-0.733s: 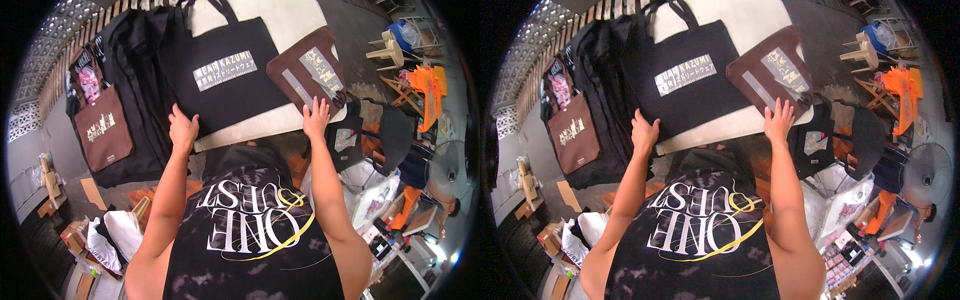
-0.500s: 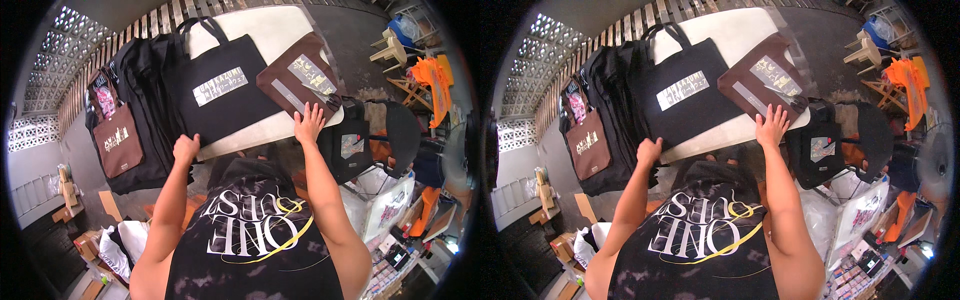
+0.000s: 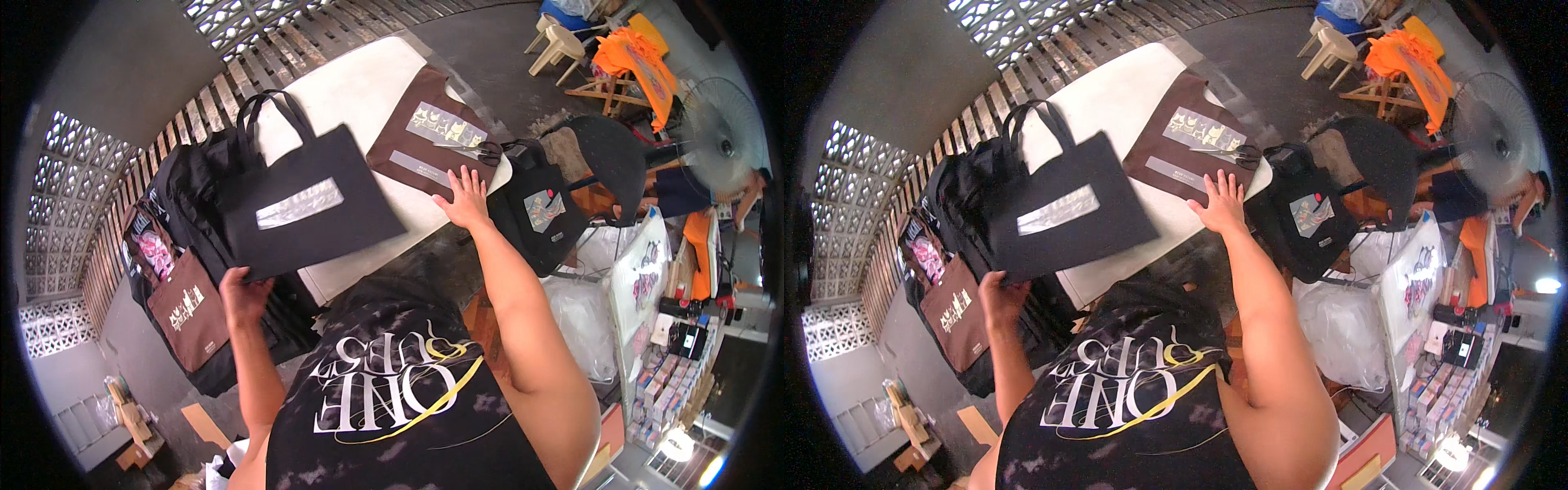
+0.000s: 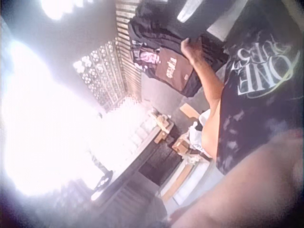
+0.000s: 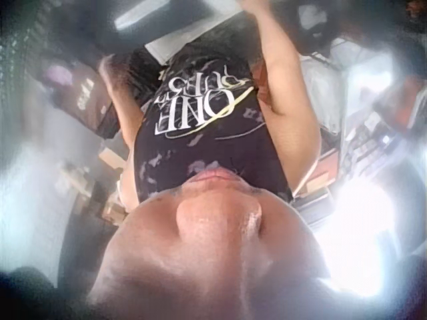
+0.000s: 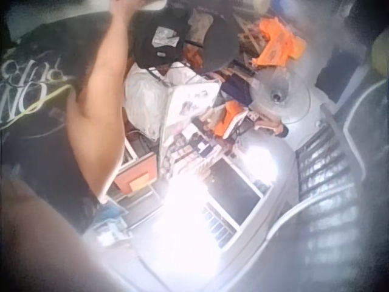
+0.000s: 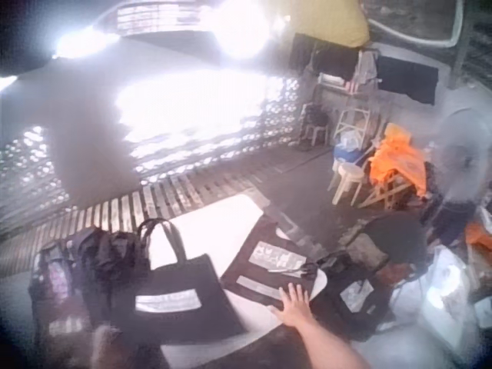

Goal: The person uses scissors to trim the edges of printed transfer sheets on black and brown tote bags. They then place the bags on a heat press machine, operate the controls, and remove the finished bags.

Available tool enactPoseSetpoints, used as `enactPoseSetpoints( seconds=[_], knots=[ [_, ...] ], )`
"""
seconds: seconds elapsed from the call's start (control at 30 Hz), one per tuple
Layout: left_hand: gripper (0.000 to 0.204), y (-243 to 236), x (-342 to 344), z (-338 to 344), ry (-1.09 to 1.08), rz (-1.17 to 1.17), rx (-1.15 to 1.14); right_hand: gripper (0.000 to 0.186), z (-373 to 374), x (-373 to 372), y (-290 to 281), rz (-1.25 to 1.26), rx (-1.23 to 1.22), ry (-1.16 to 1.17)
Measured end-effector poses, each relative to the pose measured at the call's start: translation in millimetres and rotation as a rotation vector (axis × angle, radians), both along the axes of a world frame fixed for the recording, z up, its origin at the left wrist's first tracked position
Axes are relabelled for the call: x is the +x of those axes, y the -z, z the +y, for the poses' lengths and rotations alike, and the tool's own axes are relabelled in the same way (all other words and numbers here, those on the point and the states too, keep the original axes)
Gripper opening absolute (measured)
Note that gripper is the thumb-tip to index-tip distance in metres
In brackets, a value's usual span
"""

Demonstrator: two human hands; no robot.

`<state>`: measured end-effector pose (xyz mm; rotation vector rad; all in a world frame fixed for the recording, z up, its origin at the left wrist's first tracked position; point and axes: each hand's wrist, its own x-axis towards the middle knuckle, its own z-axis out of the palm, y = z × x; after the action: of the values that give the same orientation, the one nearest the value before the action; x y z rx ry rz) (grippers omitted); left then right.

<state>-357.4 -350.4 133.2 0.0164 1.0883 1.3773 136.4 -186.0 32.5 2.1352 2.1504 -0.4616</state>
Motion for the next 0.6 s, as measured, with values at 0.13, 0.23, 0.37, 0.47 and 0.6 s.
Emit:
enactPoseSetpoints(
  seconds=[0.13, 0.23, 0.37, 0.47, 0.6],
  knots=[
    [0.043, -64.2, -32.0, 6.7, 0.013, -0.061, 0.444, 0.068, -10.2, -25.7, -6.8, 0.049, 0.196, -0.061],
    [0.053, -83.6, -28.5, 39.9, 0.096, -0.137, 0.781, 0.069, -37.2, -97.9, -34.3, 0.844, 0.027, -0.277],
    [0.067, -120.0, 9.5, 72.1, 0.349, -0.273, 1.005, 0.120, -130.4, -176.6, -171.4, 1.415, -0.171, -0.402],
    [0.072, -148.2, 87.3, 96.5, 0.618, -0.210, 1.156, 0.097, -168.8, -143.8, -213.8, 1.563, -0.036, -0.246],
    [0.075, -198.5, 232.8, 80.0, 0.798, -0.244, 1.358, 0.075, -232.4, -48.8, -250.2, 1.226, 0.323, 0.000]
  ],
)
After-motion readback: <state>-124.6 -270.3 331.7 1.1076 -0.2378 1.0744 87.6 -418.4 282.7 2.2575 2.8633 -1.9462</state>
